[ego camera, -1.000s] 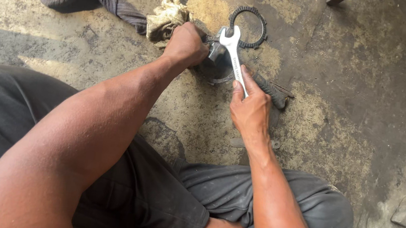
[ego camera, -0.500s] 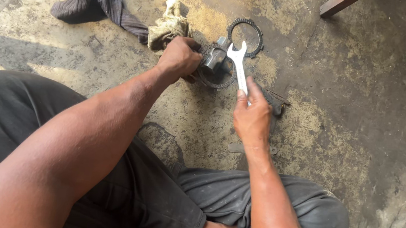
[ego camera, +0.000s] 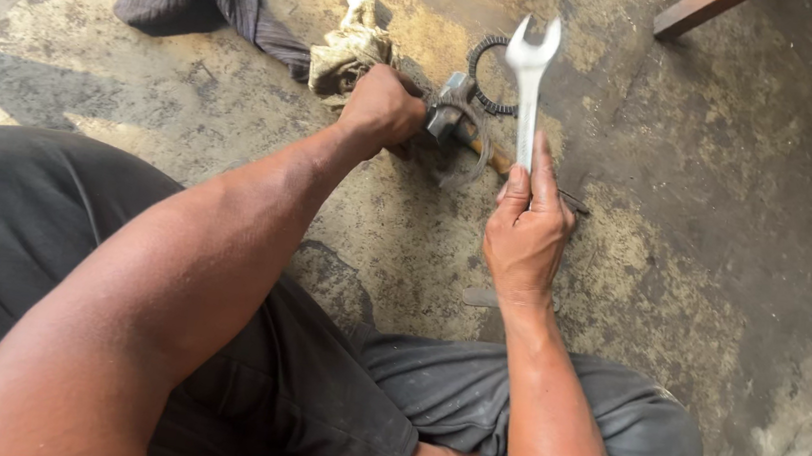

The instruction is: The person sits on the floor and uses a wrench to tighten a bolt on a metal part held in a hammer. The person repeatedly adjusts the wrench and applies force to secure the component.

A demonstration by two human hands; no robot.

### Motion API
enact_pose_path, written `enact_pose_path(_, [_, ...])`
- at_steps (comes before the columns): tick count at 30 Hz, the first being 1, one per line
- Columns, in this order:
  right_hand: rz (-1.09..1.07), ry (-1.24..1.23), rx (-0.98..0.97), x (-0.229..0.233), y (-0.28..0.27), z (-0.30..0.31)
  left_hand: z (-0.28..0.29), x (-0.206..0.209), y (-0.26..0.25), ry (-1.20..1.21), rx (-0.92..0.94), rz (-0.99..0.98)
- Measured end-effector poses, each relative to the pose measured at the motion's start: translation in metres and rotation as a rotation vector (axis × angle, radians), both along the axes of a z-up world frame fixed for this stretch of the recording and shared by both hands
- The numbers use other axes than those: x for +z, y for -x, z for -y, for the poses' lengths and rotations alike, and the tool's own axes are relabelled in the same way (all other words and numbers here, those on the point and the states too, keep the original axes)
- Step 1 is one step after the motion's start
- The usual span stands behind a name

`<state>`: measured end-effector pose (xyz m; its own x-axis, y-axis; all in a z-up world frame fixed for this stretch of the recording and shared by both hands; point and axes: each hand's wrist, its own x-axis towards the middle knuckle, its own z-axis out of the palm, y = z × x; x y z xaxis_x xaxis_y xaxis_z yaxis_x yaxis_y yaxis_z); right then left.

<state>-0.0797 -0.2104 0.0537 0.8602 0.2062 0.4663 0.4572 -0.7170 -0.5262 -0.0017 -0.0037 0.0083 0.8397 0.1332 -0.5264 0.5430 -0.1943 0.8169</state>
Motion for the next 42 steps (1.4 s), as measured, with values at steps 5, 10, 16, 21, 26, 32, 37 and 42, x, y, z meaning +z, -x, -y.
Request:
enact_pose_path(5, [-0.280, 0.161, -0.084, -0.006, 0.001, -0.003, -0.002, -0.007, -0.003, 0.021, 0.038, -0.033])
enact_pose_path(10, [-0.157, 0.095, -0.066, -0.008, -0.001, -0.004, -0.006, -0.004, 0.001, -0.028, 0.067, -0.026])
enact_pose_path(16, [-0.331, 0.178, -0.106, -0.006, -0.004, -0.002, 0.000, -0.001, -0.002, -0.003, 0.053, -0.015])
enact_pose_path(21, [-0.206, 0.155, -0.151, -0.012, -0.001, 0.000, -0.003, -0.004, 0.003, -0.069, 0.057, 0.027])
enact_pose_path(26, [-0.186, 0.056, -0.044, -0.012, -0.002, 0.002, -0.003, -0.006, -0.002, -0.062, 0.048, 0.002])
enact_pose_path(32, [-0.411, 0.204, -0.192, 0.004, -0.002, -0.003, -0.001, -0.009, -0.005, -0.103, 0.048, 0.017])
enact_pose_path(37, [-0.251, 0.059, -0.119, -0.016, -0.004, 0.003, -0.005, -0.013, -0.001, -0.106, 0.037, -0.034])
enact_pose_path(42, [-0.374, 0.134, -0.213, -0.006, 0.000, 0.003, -0.001, -0.023, -0.009, -0.156, 0.031, 0.060])
